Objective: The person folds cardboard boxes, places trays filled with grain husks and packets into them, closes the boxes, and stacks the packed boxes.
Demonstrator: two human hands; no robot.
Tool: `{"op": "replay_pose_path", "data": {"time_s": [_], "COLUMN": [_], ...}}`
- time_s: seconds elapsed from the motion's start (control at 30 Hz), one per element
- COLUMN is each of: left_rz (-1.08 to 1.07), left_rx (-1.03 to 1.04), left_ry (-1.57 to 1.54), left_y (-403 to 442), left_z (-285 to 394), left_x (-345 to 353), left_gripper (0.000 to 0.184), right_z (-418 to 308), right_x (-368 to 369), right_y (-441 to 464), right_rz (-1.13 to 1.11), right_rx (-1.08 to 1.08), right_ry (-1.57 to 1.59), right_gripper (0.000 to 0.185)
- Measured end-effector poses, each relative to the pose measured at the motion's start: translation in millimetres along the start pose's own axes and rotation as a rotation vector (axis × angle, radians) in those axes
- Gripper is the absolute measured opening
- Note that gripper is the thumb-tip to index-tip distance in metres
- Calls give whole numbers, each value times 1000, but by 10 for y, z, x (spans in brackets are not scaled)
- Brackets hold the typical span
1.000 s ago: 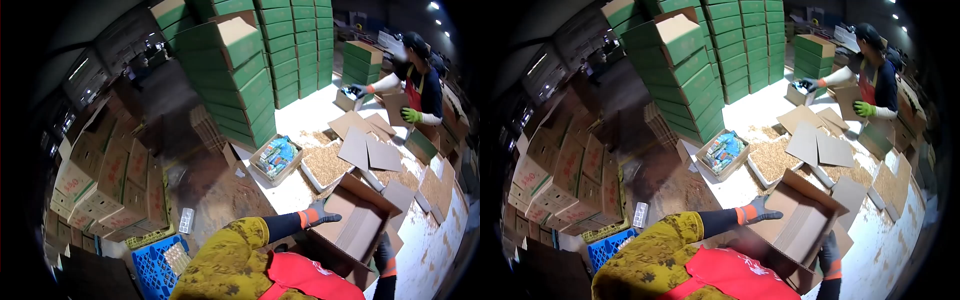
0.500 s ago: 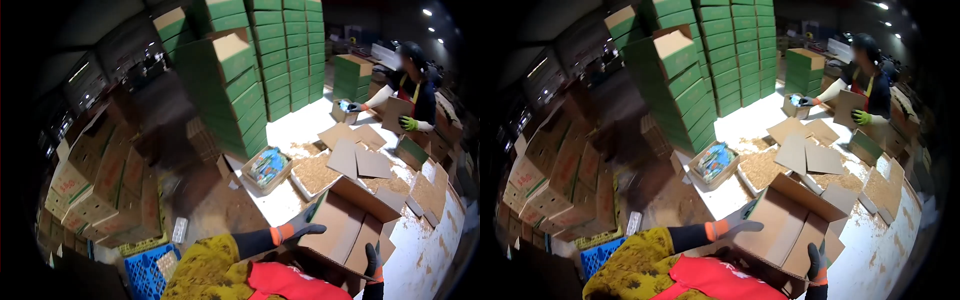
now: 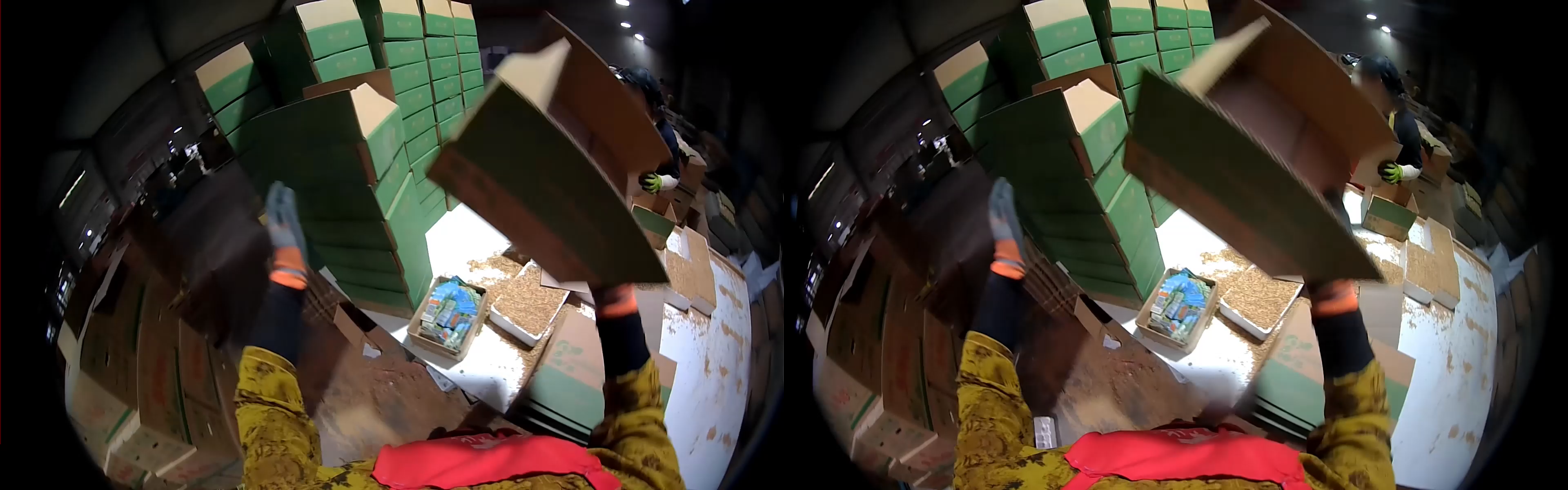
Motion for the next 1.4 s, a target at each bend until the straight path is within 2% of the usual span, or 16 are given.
{"op": "replay_pose_path", "data": {"time_s": [0.03,0.13,0.23,0.33,0.4,0.5,0.6,0.63,0.7,0.73,0.83,0.87,1.0,1.13,1.3,1.4], "left_rz": [31,122,85,-136,-132,-142,-248,-288,-353,-375,-358,-351,-36,95,-785,-831], "left_rx": [36,6,-286,-471,-499,-450,-194,-105,20,55,65,123,421,680,2,-222], "left_ry": [259,84,-20,-296,-589,-683,-15,202,511,608,863,1147,1305,795,324,451], "left_y": [326,1233,1530,1955,2108,2139,2064,2014,1927,1909,1926,1789,1567,414,-2503,-3584], "left_z": [2,-466,-69,-778,-1409,-1932,-1809,-1728,-1705,-1741,-1698,-1249,-740,208,71,169], "left_x": [-180,-671,-468,-690,-775,-858,-1054,-1068,-1042,-1032,-1010,-817,-514,629,1765,2527], "left_gripper": [45,55,65,67,59,48,48,48,49,50,51,51,51,51,75,71], "right_z": [163,903,835,1002,1166,1329,1431,1576,1767,2327,2283,2296,2364,1662,398,-527], "right_x": [57,-141,983,1767,2056,2441,2548,2535,2592,2442,2597,2551,1935,958,-1012,-2727], "right_y": [307,1382,1910,2358,2600,2699,2809,3045,3016,3285,3124,3119,2535,699,-1276,-2626], "right_rz": [-21,-332,56,236,-23,24,-315,-290,-313,-227,-14,-94,-294,-213,209,603], "right_rx": [-14,-26,-74,-6,-20,433,361,89,-233,-205,113,-60,-207,149,416,485], "right_ry": [42,479,252,158,52,-208,-698,-1346,-1679,-1238,-913,-977,-958,-766,-961,-1347], "right_gripper": [39,39,44,52,76,87,89,70,53,78,84,86,74,64,54,61]}}
Point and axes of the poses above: each hand's wrist, its own y-axis towards the middle knuckle, its own x-axis out of the palm, z = x × y, the point moved 1 cm from there along y, towards the middle knuckle, and after that the axes turned 2 degrees about -z, right-handed, at the moved point
